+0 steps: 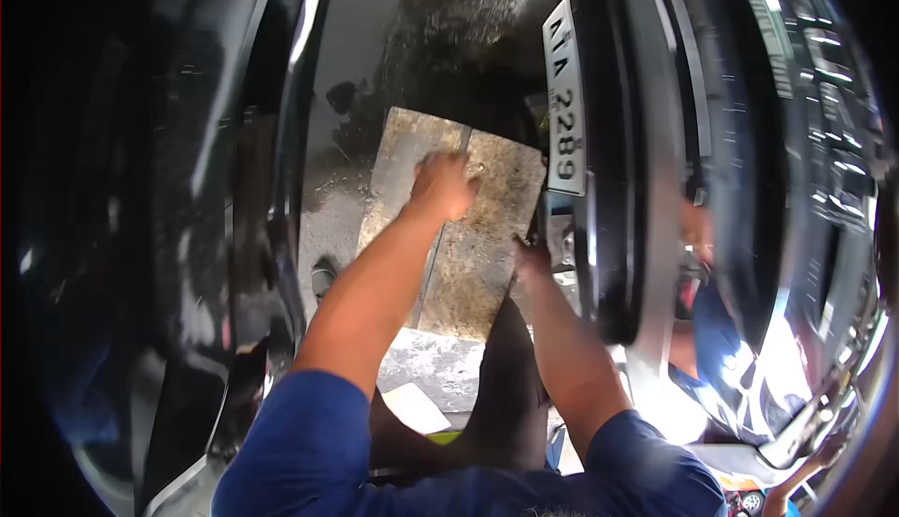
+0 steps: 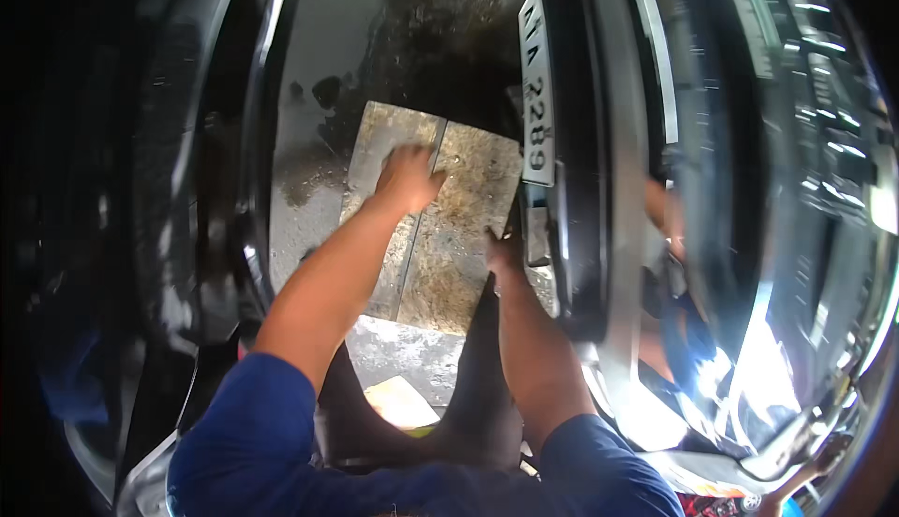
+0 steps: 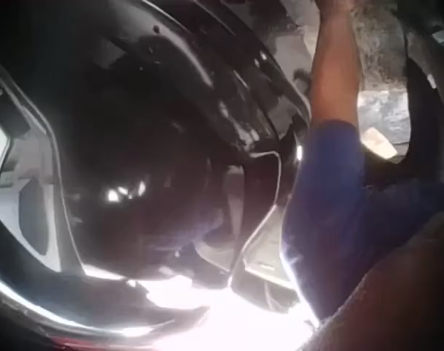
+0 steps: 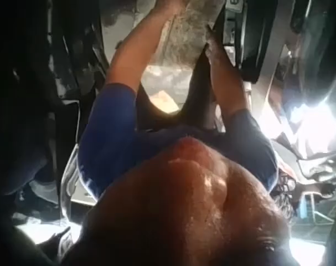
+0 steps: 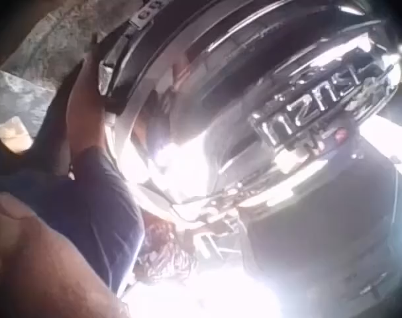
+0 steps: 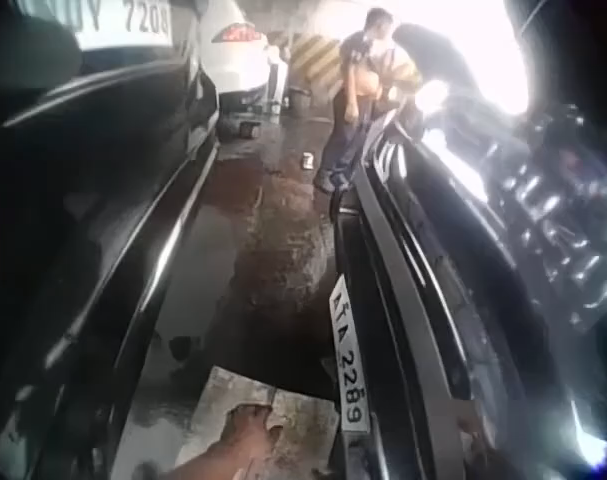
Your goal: Perform maintenance and repair on a vehicle engine in a service bay.
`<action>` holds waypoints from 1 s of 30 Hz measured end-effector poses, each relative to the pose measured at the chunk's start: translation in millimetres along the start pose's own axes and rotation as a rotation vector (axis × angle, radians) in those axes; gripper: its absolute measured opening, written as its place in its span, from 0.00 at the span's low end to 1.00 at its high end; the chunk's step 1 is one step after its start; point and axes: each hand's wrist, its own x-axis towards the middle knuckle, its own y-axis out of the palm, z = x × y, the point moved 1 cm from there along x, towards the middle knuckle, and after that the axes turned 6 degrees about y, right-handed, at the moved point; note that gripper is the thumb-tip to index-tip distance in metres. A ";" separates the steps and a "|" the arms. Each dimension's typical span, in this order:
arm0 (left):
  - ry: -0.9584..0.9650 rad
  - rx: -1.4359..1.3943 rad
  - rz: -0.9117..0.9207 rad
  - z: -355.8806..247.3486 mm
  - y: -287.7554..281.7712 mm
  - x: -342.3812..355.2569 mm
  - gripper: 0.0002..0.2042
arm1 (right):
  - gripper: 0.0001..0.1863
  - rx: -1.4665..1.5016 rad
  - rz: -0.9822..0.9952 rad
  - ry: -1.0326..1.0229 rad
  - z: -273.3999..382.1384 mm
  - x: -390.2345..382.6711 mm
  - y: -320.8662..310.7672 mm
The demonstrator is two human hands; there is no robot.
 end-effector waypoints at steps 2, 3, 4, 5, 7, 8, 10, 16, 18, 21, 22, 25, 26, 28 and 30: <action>-0.017 0.028 0.020 14.6 30.9 5.8 0.34 | 0.39 0.169 0.110 0.194 -65.6 12.1 18.8; 0.143 0.052 -0.208 -7.8 -18.2 90.8 0.33 | 0.37 0.383 -0.049 0.104 -35.9 115.0 -18.5; 0.113 0.097 -0.200 10.7 12.7 108.1 0.32 | 0.37 0.352 0.007 0.173 -55.2 102.8 12.6; 0.067 0.175 -0.221 41.7 26.5 118.8 0.32 | 0.34 0.346 0.000 0.037 -32.6 87.1 38.5; -0.009 0.167 -0.054 69.1 35.9 141.2 0.32 | 0.31 0.325 -0.043 -0.099 -10.4 81.6 43.6; -0.056 0.153 0.092 74.2 41.0 146.2 0.34 | 0.36 0.347 0.025 -0.104 -15.1 78.4 42.1; -0.099 0.175 0.143 76.5 39.5 146.4 0.36 | 0.40 0.366 0.083 -0.099 -5.0 74.0 34.1; -0.447 0.136 -0.060 143.8 32.2 133.5 0.41 | 0.46 0.376 0.355 -0.158 53.4 80.4 47.9; -0.509 0.120 -0.107 177.5 21.8 126.3 0.42 | 0.48 0.530 0.377 -0.184 81.2 68.2 71.9; -0.740 0.171 -0.207 203.7 13.7 117.5 0.40 | 0.39 0.675 0.479 -0.202 111.3 76.9 77.2; -0.552 0.176 -0.475 189.2 22.5 117.8 0.38 | 0.34 0.680 0.450 -0.263 100.2 100.4 76.6; -0.243 -0.442 -0.746 107.7 51.1 113.8 0.31 | 0.26 0.735 0.310 -0.211 30.5 154.4 64.6; -0.123 -0.700 -0.714 87.1 76.2 117.8 0.30 | 0.23 0.806 0.218 -0.112 17.2 160.6 61.0; -0.032 -0.988 -0.578 58.1 114.7 121.7 0.29 | 0.22 0.835 0.192 0.119 24.1 140.3 60.0; -0.112 -1.072 -0.412 24.2 144.2 140.3 0.29 | 0.21 0.839 0.135 0.356 12.9 111.2 51.0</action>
